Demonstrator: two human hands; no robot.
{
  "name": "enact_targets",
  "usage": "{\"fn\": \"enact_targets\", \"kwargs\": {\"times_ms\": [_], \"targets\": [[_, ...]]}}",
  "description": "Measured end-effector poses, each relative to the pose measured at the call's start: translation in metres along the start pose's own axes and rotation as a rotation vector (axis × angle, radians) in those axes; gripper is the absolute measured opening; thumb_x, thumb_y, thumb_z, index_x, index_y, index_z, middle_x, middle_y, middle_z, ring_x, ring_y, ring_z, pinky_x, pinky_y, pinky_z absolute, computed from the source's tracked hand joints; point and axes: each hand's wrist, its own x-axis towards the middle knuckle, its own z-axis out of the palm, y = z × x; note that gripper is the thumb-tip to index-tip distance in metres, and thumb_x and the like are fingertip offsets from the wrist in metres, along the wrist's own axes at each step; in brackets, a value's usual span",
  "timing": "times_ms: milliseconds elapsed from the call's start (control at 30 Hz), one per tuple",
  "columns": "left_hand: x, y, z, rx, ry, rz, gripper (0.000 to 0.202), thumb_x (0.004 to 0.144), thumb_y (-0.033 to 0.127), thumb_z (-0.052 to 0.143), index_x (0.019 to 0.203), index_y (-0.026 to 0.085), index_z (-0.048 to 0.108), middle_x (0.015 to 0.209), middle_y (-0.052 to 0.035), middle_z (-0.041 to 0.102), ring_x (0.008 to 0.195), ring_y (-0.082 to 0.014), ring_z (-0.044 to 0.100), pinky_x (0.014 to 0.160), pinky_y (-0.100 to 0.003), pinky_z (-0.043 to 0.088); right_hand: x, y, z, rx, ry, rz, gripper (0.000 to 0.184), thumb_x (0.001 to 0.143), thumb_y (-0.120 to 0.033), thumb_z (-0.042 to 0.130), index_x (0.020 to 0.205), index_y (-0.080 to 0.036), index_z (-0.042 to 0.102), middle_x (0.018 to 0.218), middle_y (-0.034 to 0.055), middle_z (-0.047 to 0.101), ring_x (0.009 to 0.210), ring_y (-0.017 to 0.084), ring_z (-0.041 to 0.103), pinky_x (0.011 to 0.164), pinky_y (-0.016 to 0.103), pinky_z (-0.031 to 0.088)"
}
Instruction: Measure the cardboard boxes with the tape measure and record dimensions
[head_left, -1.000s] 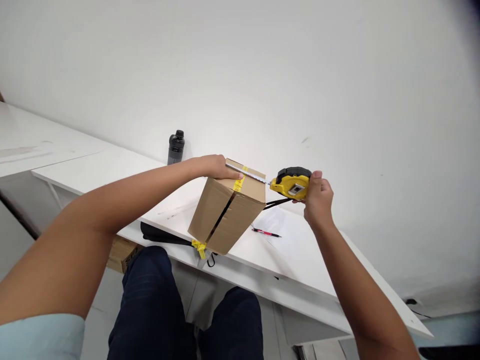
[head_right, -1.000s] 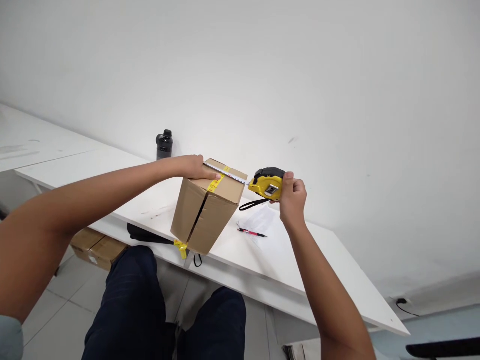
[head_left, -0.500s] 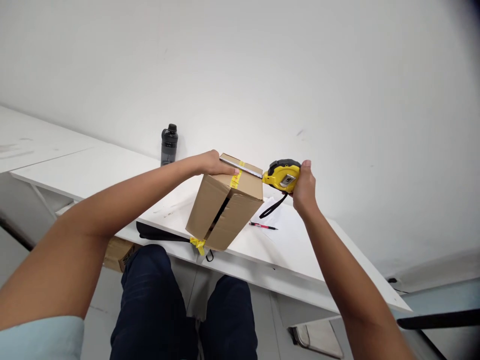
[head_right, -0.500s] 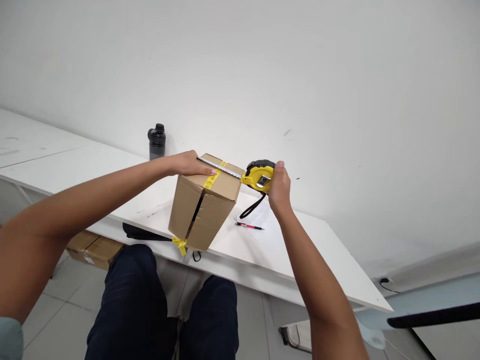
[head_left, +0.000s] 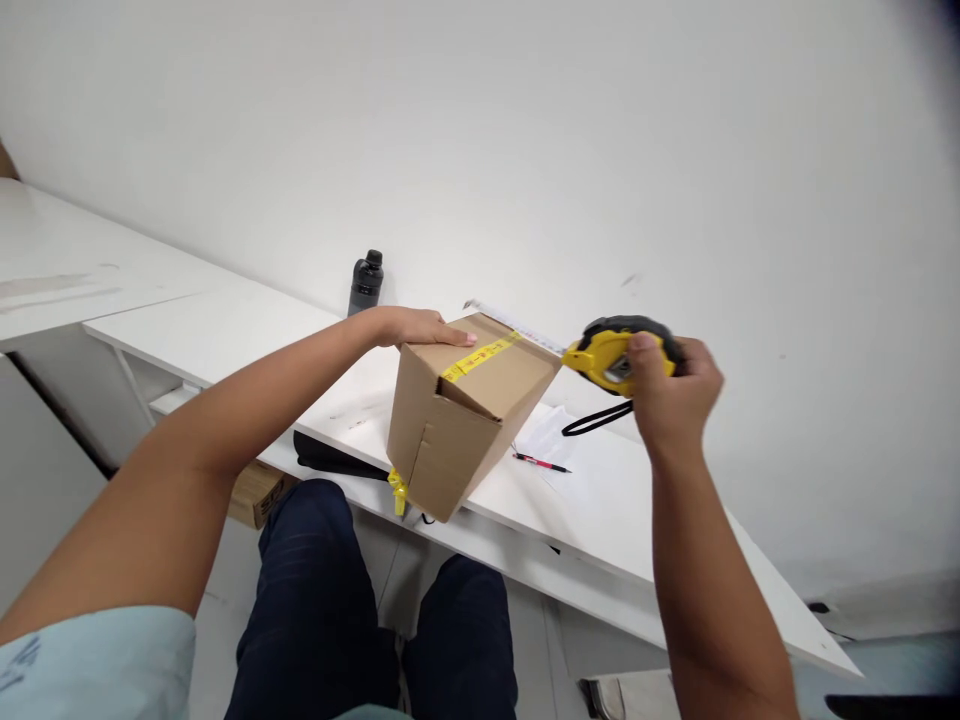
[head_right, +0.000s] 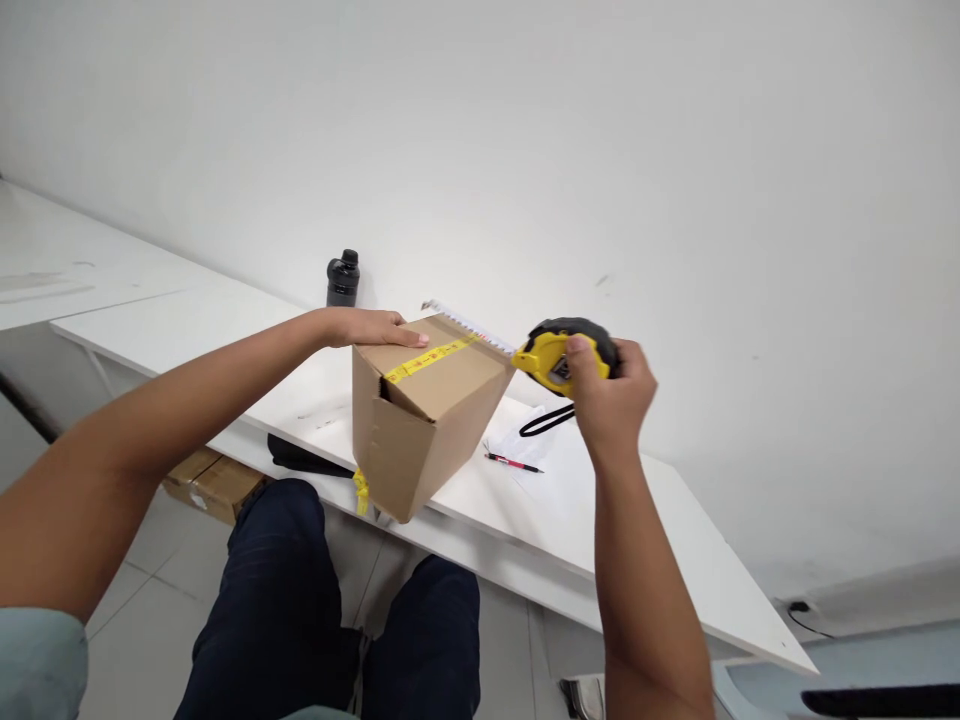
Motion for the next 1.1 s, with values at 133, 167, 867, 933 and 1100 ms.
{"fn": "enact_targets", "kwargs": {"times_ms": [133,167,867,933,1100], "targets": [[-0.015,-0.034,-0.017,-0.240,0.048,-0.034,0.059,0.069,0.071,0.081,0.103,0.023,0.085,0.104,-0.0175,0.083,0.108,-0.0410,0.076,0.091,-0.046,0.059,-0.011,-0.011,-0.016,0.121,0.188,-0.046,0.059,0.081,-0.082,0.067,0.092,-0.024,0.058,0.093,0.0052,0.065,0.093,0.027,0.066,0.087,0.047,0.059],[-0.017,-0.043,-0.021,-0.296,0.097,-0.035,0.060,0.073,0.074,0.078,0.103,0.023,0.085,0.105,-0.0176,0.083,0.108,-0.0403,0.077,0.092,-0.046,0.059,-0.018,-0.011,-0.017,0.128,0.190,-0.052,0.058,0.082,-0.082,0.066,0.093,-0.025,0.059,0.095,0.0062,0.065,0.095,0.028,0.066,0.087,0.048,0.060],[-0.078,-0.181,0.058,-0.268,0.385,-0.318,0.064,0.093,0.073,0.051,0.128,0.021,0.065,0.154,-0.0210,0.063,0.142,-0.0381,0.058,0.104,-0.048,0.053,-0.073,0.066,0.141,0.420,-0.391,0.152,0.090,0.067,-0.098,0.068,0.104,-0.017,0.075,0.104,0.0115,0.076,0.098,0.026,0.070,0.089,0.043,0.059],[-0.085,-0.180,0.058,-0.280,0.428,-0.301,0.061,0.093,0.069,0.051,0.129,0.022,0.065,0.157,-0.0199,0.060,0.145,-0.0372,0.055,0.107,-0.047,0.051,-0.075,0.058,0.142,0.391,-0.488,0.117,0.090,0.066,-0.099,0.067,0.103,-0.017,0.076,0.102,0.0114,0.077,0.096,0.027,0.071,0.088,0.043,0.059],[-0.092,-0.153,0.052,-0.423,0.541,-0.186,0.066,0.104,0.073,0.028,0.129,0.026,0.067,0.144,-0.0102,0.071,0.140,-0.0298,0.061,0.108,-0.043,0.051,-0.082,0.039,0.147,0.343,-0.609,0.065,0.091,0.066,-0.100,0.066,0.107,-0.020,0.077,0.102,0.0086,0.077,0.095,0.026,0.070,0.087,0.042,0.059]]}}
